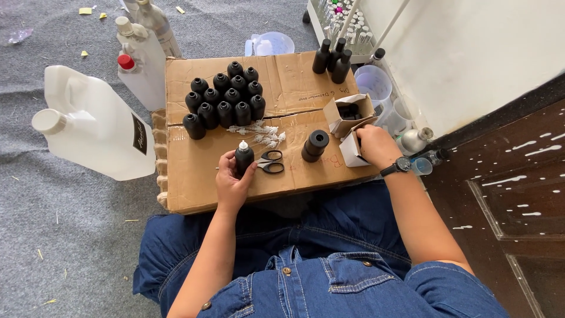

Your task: Assembling perfume bottles by attaching spray nozzles and placing them into a cardboard organizer.

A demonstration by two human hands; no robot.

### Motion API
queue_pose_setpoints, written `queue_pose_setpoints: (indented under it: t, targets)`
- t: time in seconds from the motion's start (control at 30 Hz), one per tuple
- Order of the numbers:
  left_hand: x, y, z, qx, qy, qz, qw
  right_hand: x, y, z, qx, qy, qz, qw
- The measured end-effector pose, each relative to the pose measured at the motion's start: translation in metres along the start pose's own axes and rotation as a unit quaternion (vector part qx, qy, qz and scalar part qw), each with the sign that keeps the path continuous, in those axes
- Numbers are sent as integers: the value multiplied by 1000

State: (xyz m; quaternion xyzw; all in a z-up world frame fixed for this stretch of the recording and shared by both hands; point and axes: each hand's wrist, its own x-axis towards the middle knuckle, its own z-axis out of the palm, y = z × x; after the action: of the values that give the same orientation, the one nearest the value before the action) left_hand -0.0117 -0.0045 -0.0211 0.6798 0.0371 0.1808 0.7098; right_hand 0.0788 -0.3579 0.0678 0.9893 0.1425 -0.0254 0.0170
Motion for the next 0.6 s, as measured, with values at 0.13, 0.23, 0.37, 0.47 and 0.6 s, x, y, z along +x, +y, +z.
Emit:
queue_pose_setpoints:
  t: [0.13, 0.23, 0.37, 0.47, 0.6]
  targets:
    - [0, -3, -2, -13, -1, 3, 1000, 2, 5, 10, 1, -4, 1, 1000]
    - [1, -4, -2, -13, -3, 4, 1000, 1, 8, 17, -15, 12, -12, 1000]
    - [0, -5, -1, -14, -8, 2, 1000, -4, 3, 13, -34, 27, -24, 999]
    - [1, -4, -1, -13, -8, 3, 1000, -4, -1, 8, -43, 34, -27, 998]
    - [2, -3, -3, -21, -3, 2, 1000, -6, 3, 8, -25, 32, -25, 999]
